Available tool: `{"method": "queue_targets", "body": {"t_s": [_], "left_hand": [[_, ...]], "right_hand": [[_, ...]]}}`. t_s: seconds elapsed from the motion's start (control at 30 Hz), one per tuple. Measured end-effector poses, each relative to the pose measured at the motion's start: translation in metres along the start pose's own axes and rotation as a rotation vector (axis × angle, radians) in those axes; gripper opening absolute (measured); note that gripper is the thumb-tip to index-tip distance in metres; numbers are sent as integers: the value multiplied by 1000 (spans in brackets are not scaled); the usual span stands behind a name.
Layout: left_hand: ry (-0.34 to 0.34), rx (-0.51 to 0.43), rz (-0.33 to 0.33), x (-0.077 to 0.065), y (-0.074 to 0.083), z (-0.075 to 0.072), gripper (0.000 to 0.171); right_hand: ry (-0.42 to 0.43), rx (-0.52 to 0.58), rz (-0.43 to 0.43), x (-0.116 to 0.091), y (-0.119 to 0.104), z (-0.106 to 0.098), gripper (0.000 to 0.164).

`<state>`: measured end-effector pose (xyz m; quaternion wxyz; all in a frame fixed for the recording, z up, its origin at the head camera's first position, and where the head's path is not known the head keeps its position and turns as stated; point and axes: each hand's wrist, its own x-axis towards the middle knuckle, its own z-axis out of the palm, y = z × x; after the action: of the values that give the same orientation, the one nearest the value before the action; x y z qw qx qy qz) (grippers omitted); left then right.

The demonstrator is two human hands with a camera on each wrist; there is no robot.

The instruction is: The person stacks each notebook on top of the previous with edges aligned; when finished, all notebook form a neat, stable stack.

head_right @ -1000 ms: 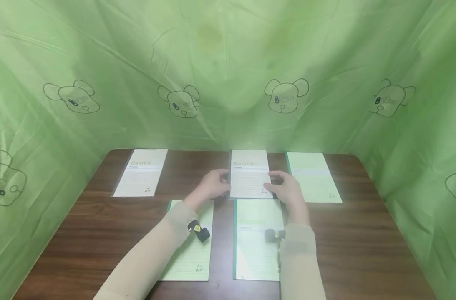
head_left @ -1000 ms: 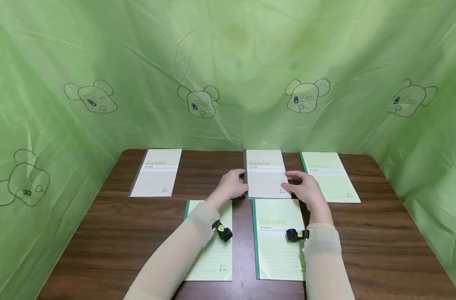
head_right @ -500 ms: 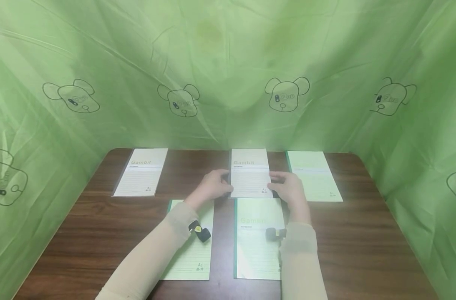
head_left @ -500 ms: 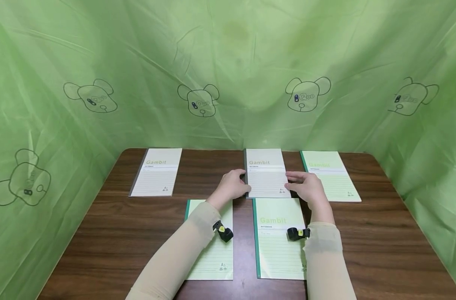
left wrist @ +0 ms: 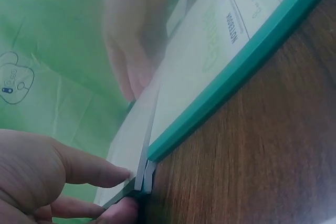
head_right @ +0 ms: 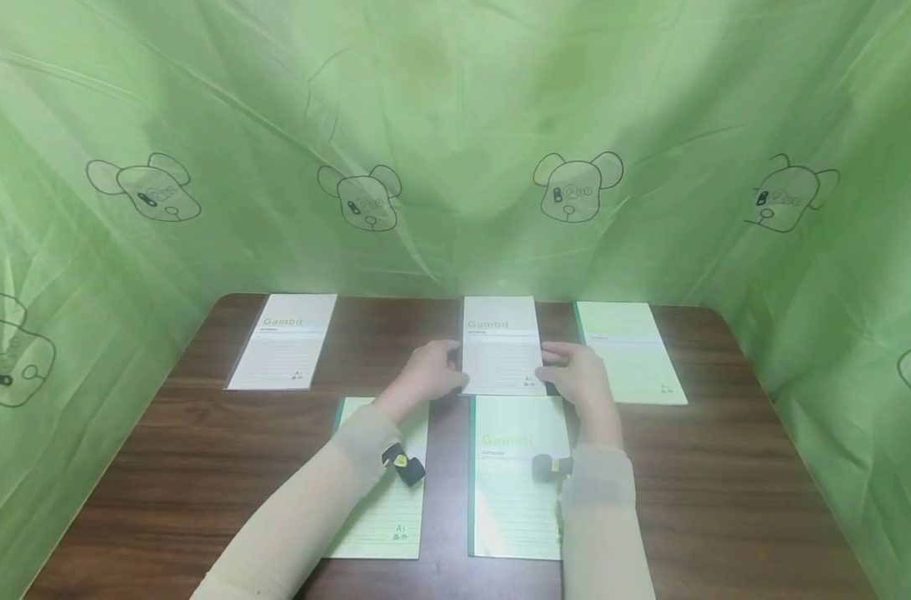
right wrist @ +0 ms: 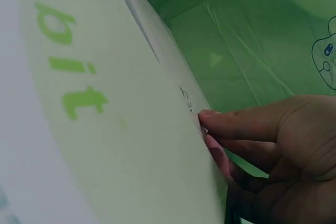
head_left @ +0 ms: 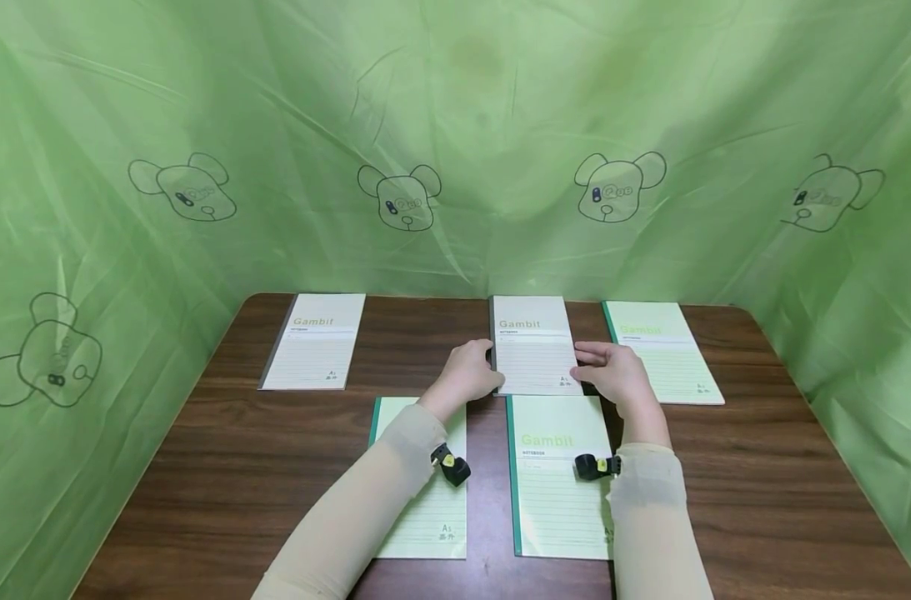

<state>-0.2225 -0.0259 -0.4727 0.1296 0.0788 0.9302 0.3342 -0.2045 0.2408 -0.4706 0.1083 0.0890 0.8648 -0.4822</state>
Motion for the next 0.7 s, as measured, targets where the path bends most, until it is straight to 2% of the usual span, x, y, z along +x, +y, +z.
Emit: {"method": "queue_targets", "body": {"t_s": [0.17,0.2,0.23,0.4,0.53,0.7], "left_hand": [[-4,-14,24,-1,-8,0,67],[-13,-13,19,-10,0,-7,66],[-10,-15,31,-12,0,-8,65],[65,-34,108,-27,-5,-18,58],[117,-87,146,-48,-21,-39,53],[139,-112,157,-81,-54,-65,50]], "right_hand": [[-30,-41,-22,-4,-6,-1,57],[-33,-48,-29,-5,-7,-1,58],[-35,-59,-38,-6,-8,-2,58],[-13,-123,-91,-14,-22,-1,59],[-16,-135,-187,-29,-46,13,57],[-121,-138,-370,-59,-77,38,44]]}}
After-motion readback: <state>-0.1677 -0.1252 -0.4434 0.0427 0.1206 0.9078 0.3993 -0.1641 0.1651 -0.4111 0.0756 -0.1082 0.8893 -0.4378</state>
